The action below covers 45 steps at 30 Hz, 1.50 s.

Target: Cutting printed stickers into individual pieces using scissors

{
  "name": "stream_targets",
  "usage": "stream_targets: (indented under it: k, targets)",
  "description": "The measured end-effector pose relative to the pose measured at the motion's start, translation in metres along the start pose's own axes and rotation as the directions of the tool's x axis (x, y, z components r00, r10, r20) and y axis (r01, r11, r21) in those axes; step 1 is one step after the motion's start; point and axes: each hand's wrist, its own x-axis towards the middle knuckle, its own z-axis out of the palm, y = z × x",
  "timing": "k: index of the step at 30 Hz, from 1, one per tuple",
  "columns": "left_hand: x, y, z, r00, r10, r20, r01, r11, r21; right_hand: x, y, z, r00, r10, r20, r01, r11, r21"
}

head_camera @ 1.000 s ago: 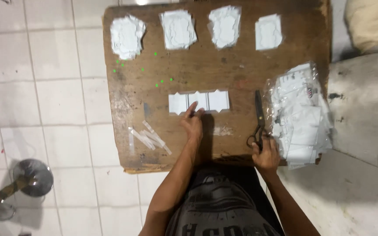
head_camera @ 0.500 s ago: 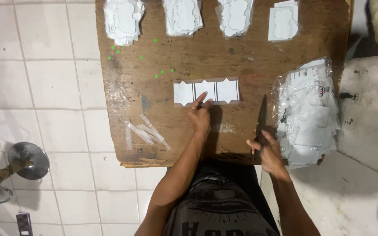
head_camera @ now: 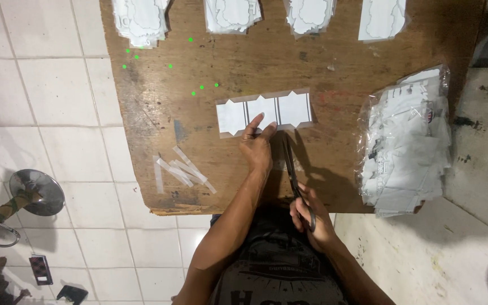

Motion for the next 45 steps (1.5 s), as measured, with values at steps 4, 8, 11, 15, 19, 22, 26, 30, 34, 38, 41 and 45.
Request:
stream_targets:
  k: [4,8,11,15,19,22,26,30,34,38,41,45]
  targets:
    - [-0.006,0.0,0.006,0.997,0.08,-0.006,-0.081,0.993,-0.09,0.018,-0.011,0.017,0.994,-0.112,0.006,0.11,0.984,0.138]
    - [-0.003,-0.007,0.007,0.995,0.098,-0.006,-0.098,0.991,-0.089,0.03,-0.01,0.021,0.994,-0.106,0.001,0.104,0.979,0.175]
    - [0.0,-0.013,0.006,0.995,0.1,-0.014,-0.101,0.992,-0.079,0.031,0.0,0.018,0.996,-0.089,-0.008,0.089,0.982,0.165]
    - [0.003,-0.016,0.004,0.996,0.087,-0.007,-0.087,0.994,-0.07,0.027,-0.001,0.017,0.997,-0.074,-0.017,0.075,0.983,0.166]
    - [-0.003,-0.008,0.004,0.991,0.134,0.02,-0.132,0.989,-0.059,0.025,0.007,0.014,0.996,-0.086,-0.021,0.088,0.981,0.172]
    - [-0.002,-0.009,0.004,0.991,0.133,0.022,-0.131,0.989,-0.068,0.023,0.005,0.014,0.996,-0.088,-0.015,0.089,0.982,0.165]
    - [0.0,-0.013,0.004,0.991,0.131,0.024,-0.128,0.987,-0.099,0.022,0.003,0.016,0.996,-0.089,-0.031,0.093,0.981,0.173]
    - [0.004,-0.02,0.003,0.993,0.116,0.029,-0.113,0.988,-0.104,0.024,0.012,0.011,0.995,-0.101,-0.025,0.104,0.978,0.182]
    - [0.005,-0.02,0.004,0.993,0.115,0.028,-0.113,0.991,-0.077,0.022,0.003,0.015,0.994,-0.113,-0.013,0.114,0.981,0.158]
    - [0.002,-0.015,0.004,0.995,0.097,0.017,-0.095,0.991,-0.092,0.024,0.01,0.012,0.995,-0.102,-0.021,0.104,0.978,0.183]
    - [-0.005,-0.005,0.006,0.995,0.098,0.015,-0.096,0.992,-0.082,0.024,0.011,0.012,0.994,-0.108,-0.026,0.111,0.976,0.185]
    - [-0.006,-0.006,0.009,0.994,0.108,0.016,-0.106,0.991,-0.087,0.024,0.008,0.013,0.993,-0.112,-0.028,0.115,0.975,0.189]
